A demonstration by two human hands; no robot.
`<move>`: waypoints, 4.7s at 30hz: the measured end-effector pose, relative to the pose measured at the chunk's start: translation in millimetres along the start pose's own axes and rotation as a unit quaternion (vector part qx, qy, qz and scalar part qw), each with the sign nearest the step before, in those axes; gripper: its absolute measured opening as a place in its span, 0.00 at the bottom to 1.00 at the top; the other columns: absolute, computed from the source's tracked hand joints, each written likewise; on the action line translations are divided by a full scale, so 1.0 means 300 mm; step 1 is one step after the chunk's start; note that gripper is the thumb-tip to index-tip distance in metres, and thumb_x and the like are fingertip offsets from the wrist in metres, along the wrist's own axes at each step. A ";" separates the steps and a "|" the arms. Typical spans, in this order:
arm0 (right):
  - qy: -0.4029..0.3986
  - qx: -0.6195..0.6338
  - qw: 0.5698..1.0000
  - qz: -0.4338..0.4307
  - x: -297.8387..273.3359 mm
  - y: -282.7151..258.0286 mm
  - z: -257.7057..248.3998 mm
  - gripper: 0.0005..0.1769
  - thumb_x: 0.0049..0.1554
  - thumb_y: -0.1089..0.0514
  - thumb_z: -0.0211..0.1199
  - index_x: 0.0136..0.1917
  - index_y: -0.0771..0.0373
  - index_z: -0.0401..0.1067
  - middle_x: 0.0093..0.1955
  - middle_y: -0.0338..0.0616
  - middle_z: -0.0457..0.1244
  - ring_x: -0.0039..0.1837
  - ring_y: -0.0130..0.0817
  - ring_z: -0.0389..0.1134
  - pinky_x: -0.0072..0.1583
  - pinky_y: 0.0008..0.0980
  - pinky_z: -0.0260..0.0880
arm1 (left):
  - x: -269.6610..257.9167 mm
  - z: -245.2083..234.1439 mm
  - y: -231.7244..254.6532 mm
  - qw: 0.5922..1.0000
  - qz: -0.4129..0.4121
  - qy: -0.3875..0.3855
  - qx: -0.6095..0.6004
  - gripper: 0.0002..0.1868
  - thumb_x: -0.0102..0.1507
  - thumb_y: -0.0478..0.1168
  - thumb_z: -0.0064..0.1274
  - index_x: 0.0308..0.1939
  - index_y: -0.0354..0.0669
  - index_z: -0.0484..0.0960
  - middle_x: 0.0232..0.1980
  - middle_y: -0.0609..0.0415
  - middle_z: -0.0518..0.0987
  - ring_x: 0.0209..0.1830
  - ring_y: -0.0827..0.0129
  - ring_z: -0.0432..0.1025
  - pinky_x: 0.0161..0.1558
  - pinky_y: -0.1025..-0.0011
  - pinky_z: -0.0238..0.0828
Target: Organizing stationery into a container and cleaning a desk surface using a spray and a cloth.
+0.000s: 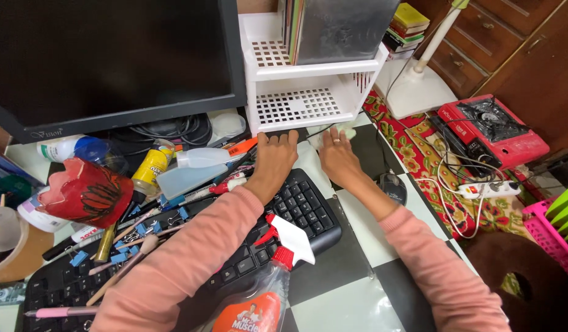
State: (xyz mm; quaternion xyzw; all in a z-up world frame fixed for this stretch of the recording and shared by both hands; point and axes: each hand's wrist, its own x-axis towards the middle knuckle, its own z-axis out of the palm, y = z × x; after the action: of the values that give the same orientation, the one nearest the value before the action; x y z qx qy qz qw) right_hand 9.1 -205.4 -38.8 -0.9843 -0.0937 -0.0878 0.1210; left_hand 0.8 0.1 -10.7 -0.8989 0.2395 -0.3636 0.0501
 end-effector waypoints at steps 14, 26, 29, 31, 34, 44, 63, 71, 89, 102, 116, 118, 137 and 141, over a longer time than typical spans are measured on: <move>-0.047 0.098 0.975 -0.192 -0.078 -0.152 -0.125 0.27 0.56 0.70 0.51 0.70 0.65 0.64 0.75 0.60 0.57 0.72 0.59 0.61 0.68 0.50 0.65 | -0.009 -0.007 -0.002 0.999 -0.021 0.024 0.006 0.08 0.60 0.39 0.52 0.42 0.50 0.72 0.30 0.62 0.75 0.29 0.68 0.73 0.43 0.60 0.64; -0.015 -0.006 0.994 -0.110 0.025 -0.157 -0.032 0.30 0.65 0.45 0.46 0.74 0.64 0.59 0.78 0.60 0.51 0.78 0.56 0.50 0.72 0.59 0.49 | -0.020 -0.006 -0.001 0.999 -0.021 0.030 -0.021 0.10 0.61 0.39 0.51 0.47 0.47 0.75 0.30 0.61 0.75 0.29 0.67 0.73 0.43 0.60 0.63; -0.009 -0.074 0.992 -0.100 -0.001 -0.127 -0.015 0.29 0.64 0.48 0.48 0.74 0.66 0.60 0.76 0.61 0.55 0.76 0.55 0.56 0.72 0.52 0.57 | -0.011 0.005 -0.011 0.999 -0.026 0.038 -0.016 0.09 0.61 0.39 0.52 0.45 0.48 0.74 0.30 0.61 0.76 0.29 0.67 0.74 0.43 0.59 0.63; -0.001 -0.125 0.987 -0.103 -0.033 -0.129 -0.036 0.31 0.62 0.52 0.49 0.75 0.68 0.60 0.74 0.64 0.57 0.73 0.56 0.59 0.69 0.49 0.63 | -0.019 0.017 -0.014 0.998 -0.034 0.047 -0.004 0.10 0.60 0.39 0.52 0.45 0.48 0.74 0.29 0.61 0.75 0.29 0.67 0.74 0.44 0.58 0.63; -0.149 -0.184 0.971 0.020 -0.095 -0.151 -0.103 0.34 0.67 0.53 0.48 0.79 0.76 0.55 0.69 0.63 0.63 0.66 0.50 0.70 0.58 0.43 0.75 | -0.031 0.032 -0.011 0.998 -0.068 -0.011 -0.014 0.06 0.62 0.38 0.53 0.43 0.49 0.73 0.29 0.61 0.77 0.29 0.66 0.75 0.43 0.57 0.62; -0.099 -0.084 0.989 -0.076 -0.158 -0.207 -0.232 0.30 0.52 0.73 0.52 0.68 0.70 0.65 0.71 0.64 0.59 0.62 0.58 0.69 0.57 0.48 0.72 | -0.042 0.011 -0.033 0.978 -0.169 -0.017 -0.122 0.18 0.66 0.44 0.53 0.57 0.42 0.73 0.39 0.53 0.83 0.37 0.61 0.77 0.45 0.53 0.56; -0.120 0.117 0.985 -0.042 -0.046 -0.297 -0.255 0.25 0.66 0.55 0.48 0.75 0.59 0.64 0.68 0.58 0.64 0.68 0.56 0.64 0.66 0.49 0.65 | -0.043 -0.043 -0.032 0.949 -0.202 -0.005 -0.241 0.16 0.68 0.40 0.50 0.60 0.44 0.72 0.45 0.51 0.83 0.44 0.60 0.76 0.47 0.56 0.55; -0.051 0.151 0.955 -0.250 0.058 -0.220 -0.059 0.14 0.63 0.61 0.49 0.55 0.74 0.69 0.63 0.70 0.62 0.62 0.65 0.66 0.63 0.52 0.67 | -0.038 -0.073 -0.037 0.946 -0.198 -0.012 -0.257 0.17 0.68 0.39 0.48 0.61 0.44 0.72 0.44 0.52 0.83 0.44 0.60 0.76 0.48 0.55 0.54; -0.042 -0.257 0.965 0.042 -0.095 -0.012 -0.052 0.26 0.67 0.45 0.47 0.62 0.69 0.71 0.66 0.58 0.66 0.65 0.49 0.69 0.61 0.48 0.70 | -0.037 -0.104 -0.035 0.954 -0.162 -0.017 -0.253 0.16 0.67 0.40 0.51 0.59 0.45 0.73 0.46 0.53 0.81 0.44 0.60 0.74 0.47 0.54 0.54; -0.051 -0.056 0.995 -0.059 0.012 0.113 0.006 0.32 0.62 0.60 0.43 0.77 0.74 0.53 0.79 0.67 0.47 0.78 0.66 0.50 0.75 0.49 0.50 | -0.033 -0.117 -0.042 0.952 -0.159 0.002 -0.262 0.16 0.67 0.39 0.51 0.58 0.45 0.73 0.45 0.53 0.81 0.43 0.60 0.73 0.47 0.56 0.54; -0.067 0.053 0.996 -0.019 0.081 -0.097 -0.051 0.35 0.66 0.44 0.47 0.76 0.70 0.53 0.80 0.66 0.46 0.81 0.66 0.41 0.77 0.52 0.42 | -0.045 -0.112 -0.040 0.948 -0.171 -0.014 -0.269 0.16 0.66 0.39 0.51 0.58 0.46 0.72 0.46 0.54 0.81 0.44 0.60 0.74 0.48 0.54 0.54; -0.056 0.044 0.997 -0.015 0.072 -0.082 -0.010 0.34 0.67 0.46 0.49 0.76 0.72 0.52 0.79 0.68 0.46 0.81 0.69 0.40 0.77 0.53 0.42 | -0.041 -0.109 -0.041 0.945 -0.171 -0.018 -0.279 0.16 0.67 0.39 0.51 0.59 0.46 0.72 0.46 0.54 0.81 0.45 0.60 0.74 0.48 0.54 0.55; -0.069 0.104 0.961 -0.246 0.096 -0.161 -0.042 0.16 0.59 0.63 0.53 0.59 0.69 0.70 0.62 0.59 0.65 0.66 0.58 0.64 0.69 0.51 0.60 | -0.042 -0.103 -0.046 0.938 -0.190 -0.003 -0.290 0.16 0.68 0.39 0.48 0.59 0.46 0.72 0.48 0.53 0.82 0.47 0.58 0.74 0.48 0.53 0.55; -0.169 0.073 0.967 -0.177 0.038 -0.230 -0.191 0.19 0.61 0.64 0.49 0.65 0.61 0.69 0.68 0.51 0.63 0.70 0.50 0.64 0.67 0.46 0.65 | -0.034 -0.105 -0.053 0.939 -0.186 -0.007 -0.289 0.15 0.68 0.39 0.48 0.59 0.46 0.72 0.46 0.53 0.81 0.46 0.59 0.74 0.48 0.53 0.55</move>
State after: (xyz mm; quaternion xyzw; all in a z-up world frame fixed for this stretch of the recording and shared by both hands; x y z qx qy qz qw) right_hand -2.7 -152.2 33.4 -0.9412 -0.2914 0.0667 0.1572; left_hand -20.6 21.6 10.0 -0.9058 0.1620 -0.2751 -0.2784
